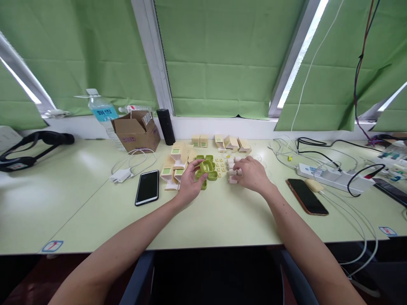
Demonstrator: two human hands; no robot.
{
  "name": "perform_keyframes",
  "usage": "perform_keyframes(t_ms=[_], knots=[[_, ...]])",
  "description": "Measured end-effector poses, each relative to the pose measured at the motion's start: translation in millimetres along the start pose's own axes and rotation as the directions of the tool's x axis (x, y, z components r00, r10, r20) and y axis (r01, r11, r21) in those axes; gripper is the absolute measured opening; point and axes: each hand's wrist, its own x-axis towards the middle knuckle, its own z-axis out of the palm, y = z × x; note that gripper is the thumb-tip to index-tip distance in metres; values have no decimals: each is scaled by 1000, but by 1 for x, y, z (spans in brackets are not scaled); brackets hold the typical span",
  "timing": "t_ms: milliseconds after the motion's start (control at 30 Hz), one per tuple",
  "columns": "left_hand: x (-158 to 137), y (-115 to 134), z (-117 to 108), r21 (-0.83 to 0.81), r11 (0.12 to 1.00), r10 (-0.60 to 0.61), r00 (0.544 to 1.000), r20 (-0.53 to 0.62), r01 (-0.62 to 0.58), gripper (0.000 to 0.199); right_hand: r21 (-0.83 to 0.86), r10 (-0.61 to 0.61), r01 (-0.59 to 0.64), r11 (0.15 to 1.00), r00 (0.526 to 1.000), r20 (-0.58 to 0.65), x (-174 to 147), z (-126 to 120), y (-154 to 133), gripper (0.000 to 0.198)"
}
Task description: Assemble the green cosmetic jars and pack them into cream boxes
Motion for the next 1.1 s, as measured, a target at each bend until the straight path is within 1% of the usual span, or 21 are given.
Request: perform_keyframes(t_ms=[67,167,267,367,467,533,567,600,633,667,700,733,767,800,833,867,933,1000,1100], knots=[[-1,1,0,1,1000,1,1000,4,-1,47,-88,-48,55,995,996,74,-2,4,-5,23],[-2,3,1,3,1000,4,1000,12,-4,45,-188,-88,110,976,989,123,-3,14,-14,33],[-3,4,2,14,1000,15,1000,23,-16,45,-246,-93,122,961,988,126,-3,21,-17,29],[-3,3,2,23,999,27,999,27,-27,44,-251,-103,126,960,989,104,-3,22,-16,21],[-3,3,1,46,998,33,999,22,-34,44,-163,-107,118,979,991,76,-2,17,-14,16],[-3,4,0,78,996,38,999,27,-40,43,5,-75,75,997,997,6,-2,14,-12,14],[-3,4,0,100,994,44,998,33,-47,43,137,-44,49,989,998,-38,-1,13,-12,14],[-3,5,0,124,991,53,998,40,-57,43,297,-2,25,954,997,-77,0,13,-12,14],[-3,6,-1,150,986,65,997,47,-72,43,472,46,8,881,994,-102,1,14,-13,16],[-3,6,-1,173,981,81,995,56,-90,42,639,90,1,769,990,-109,2,16,-14,20],[-4,7,0,188,976,97,993,65,-108,42,776,122,2,630,987,-102,3,18,-15,25],[-4,8,0,192,973,111,991,74,-124,41,873,141,7,487,986,-87,4,20,-17,31],[-4,9,0,189,973,122,989,83,-135,41,933,152,12,359,986,-71,4,22,-19,37],[-5,9,1,181,973,128,987,92,-143,41,966,159,16,258,985,-59,5,24,-21,42],[-5,10,1,174,973,134,986,100,-150,41,983,165,19,184,985,-50,4,26,-24,45],[-6,11,2,173,972,140,984,109,-158,41,991,173,20,134,984,-43,4,27,-26,47],[-7,12,2,201,962,161,979,124,-183,41,997,185,21,74,982,-34,3,30,-32,48],[-7,14,2,249,944,183,973,142,-214,41,999,189,28,47,981,-36,2,32,-37,48],[-6,17,1,306,920,201,965,167,-245,40,999,186,35,29,982,-40,1,35,-43,48]])
